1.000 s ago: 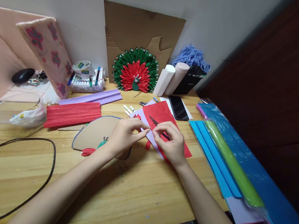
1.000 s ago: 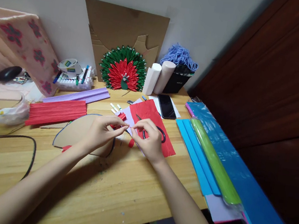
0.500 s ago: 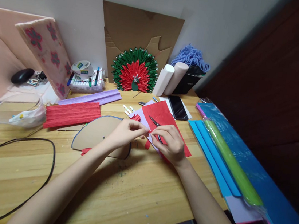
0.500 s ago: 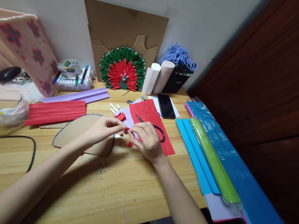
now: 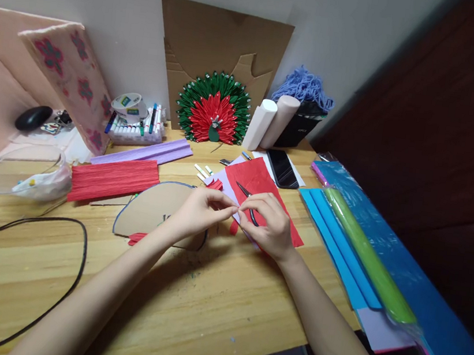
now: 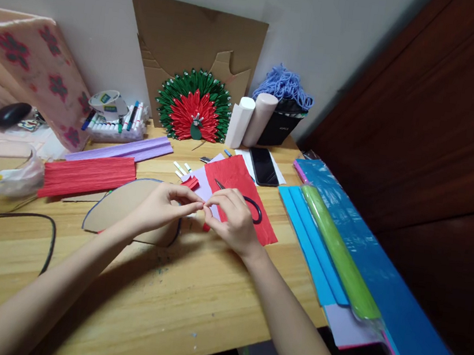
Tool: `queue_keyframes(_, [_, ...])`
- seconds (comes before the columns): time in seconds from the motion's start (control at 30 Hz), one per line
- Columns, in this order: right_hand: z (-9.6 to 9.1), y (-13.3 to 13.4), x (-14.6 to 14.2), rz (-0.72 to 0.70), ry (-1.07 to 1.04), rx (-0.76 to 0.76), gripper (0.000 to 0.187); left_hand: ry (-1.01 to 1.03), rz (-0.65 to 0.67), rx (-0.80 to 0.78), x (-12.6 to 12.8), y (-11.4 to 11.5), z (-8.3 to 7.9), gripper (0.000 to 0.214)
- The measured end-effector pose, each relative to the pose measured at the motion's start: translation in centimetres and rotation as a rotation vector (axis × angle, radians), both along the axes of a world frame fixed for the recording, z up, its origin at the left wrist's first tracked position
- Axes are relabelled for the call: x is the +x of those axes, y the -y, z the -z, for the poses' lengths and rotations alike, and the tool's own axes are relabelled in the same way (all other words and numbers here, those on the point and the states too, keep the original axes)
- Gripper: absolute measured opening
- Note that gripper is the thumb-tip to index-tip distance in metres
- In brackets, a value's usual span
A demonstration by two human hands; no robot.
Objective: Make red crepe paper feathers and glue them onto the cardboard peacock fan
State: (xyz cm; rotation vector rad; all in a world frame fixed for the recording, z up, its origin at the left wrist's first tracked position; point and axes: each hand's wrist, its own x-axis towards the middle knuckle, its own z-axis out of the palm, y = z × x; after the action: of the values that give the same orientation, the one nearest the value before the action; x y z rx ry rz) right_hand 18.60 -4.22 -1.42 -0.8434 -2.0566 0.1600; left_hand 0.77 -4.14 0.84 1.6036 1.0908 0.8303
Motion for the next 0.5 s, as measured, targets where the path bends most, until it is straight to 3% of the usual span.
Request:
queue_keyframes(0.4, [-0.15, 0.27, -0.09, 0.029, -0.074, -0.179, 0.007, -0.196, 0.001, 0.411, -0.23, 0.66, 0.12, 0.015])
queue_keyframes(0.5, [-0.10, 0.31, -0.10, 0.027, -0.087, -0.199, 0.007, -0.307, 0.017, 0.578, -0.25, 0.65, 0.41, 0.015])
